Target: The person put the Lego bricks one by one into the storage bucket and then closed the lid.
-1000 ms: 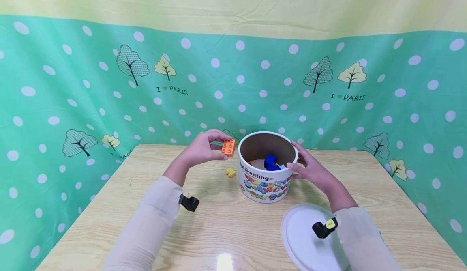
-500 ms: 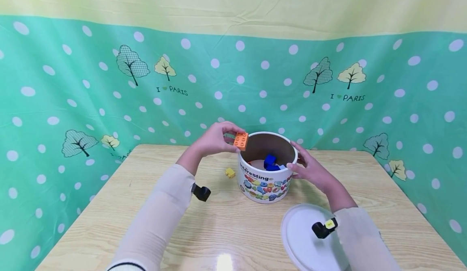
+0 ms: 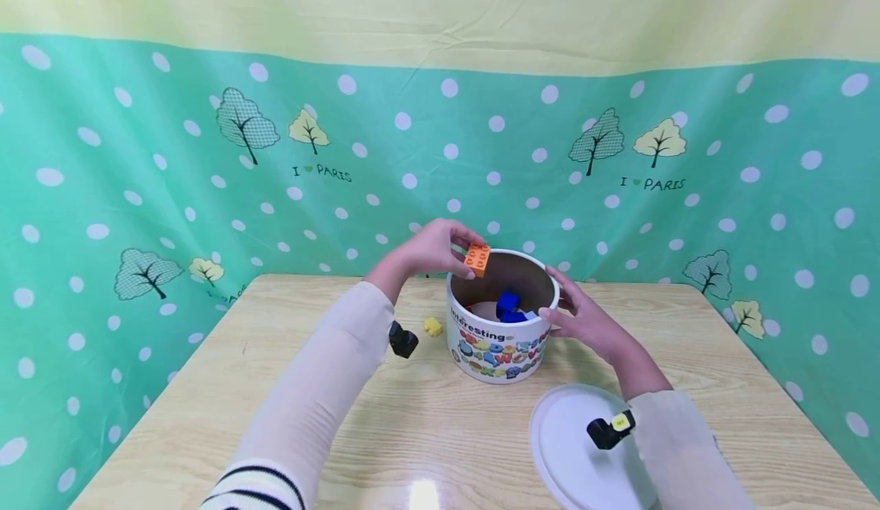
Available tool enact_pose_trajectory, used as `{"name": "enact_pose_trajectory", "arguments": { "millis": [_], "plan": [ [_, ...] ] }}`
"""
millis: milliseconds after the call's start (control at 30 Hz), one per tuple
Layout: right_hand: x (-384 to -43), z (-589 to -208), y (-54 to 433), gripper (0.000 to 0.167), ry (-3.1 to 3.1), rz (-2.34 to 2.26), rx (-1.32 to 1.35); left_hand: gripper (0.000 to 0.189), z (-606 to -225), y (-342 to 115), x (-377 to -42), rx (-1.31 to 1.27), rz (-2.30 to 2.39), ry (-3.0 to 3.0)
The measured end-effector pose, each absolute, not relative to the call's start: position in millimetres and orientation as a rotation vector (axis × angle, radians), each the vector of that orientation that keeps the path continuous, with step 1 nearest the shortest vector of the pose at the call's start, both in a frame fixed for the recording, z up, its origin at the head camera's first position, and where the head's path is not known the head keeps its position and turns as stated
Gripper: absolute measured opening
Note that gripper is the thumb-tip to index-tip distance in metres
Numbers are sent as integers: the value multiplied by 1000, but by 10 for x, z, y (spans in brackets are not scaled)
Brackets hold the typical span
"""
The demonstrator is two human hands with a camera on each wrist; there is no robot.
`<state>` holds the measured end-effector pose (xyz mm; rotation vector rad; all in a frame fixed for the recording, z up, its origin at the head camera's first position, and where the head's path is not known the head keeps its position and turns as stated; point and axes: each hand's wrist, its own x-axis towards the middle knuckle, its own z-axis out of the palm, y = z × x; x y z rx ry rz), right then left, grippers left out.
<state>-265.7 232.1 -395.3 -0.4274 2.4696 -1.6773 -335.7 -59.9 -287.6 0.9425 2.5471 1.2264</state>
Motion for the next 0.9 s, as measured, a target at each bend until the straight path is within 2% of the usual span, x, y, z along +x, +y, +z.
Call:
{"name": "enact_pose_trajectory", "arguments": {
  "millis": [400, 900],
  "plan": [
    [-2622, -3945, 2294, 85, 2447, -1686, -427, 46, -2772, -370, -3511, 919, 898, 2651],
    [-2610, -3926, 2306, 85, 2456, -1681, -449, 49, -2770, -208, -3603, 825, 1075, 2469]
  ]
}}
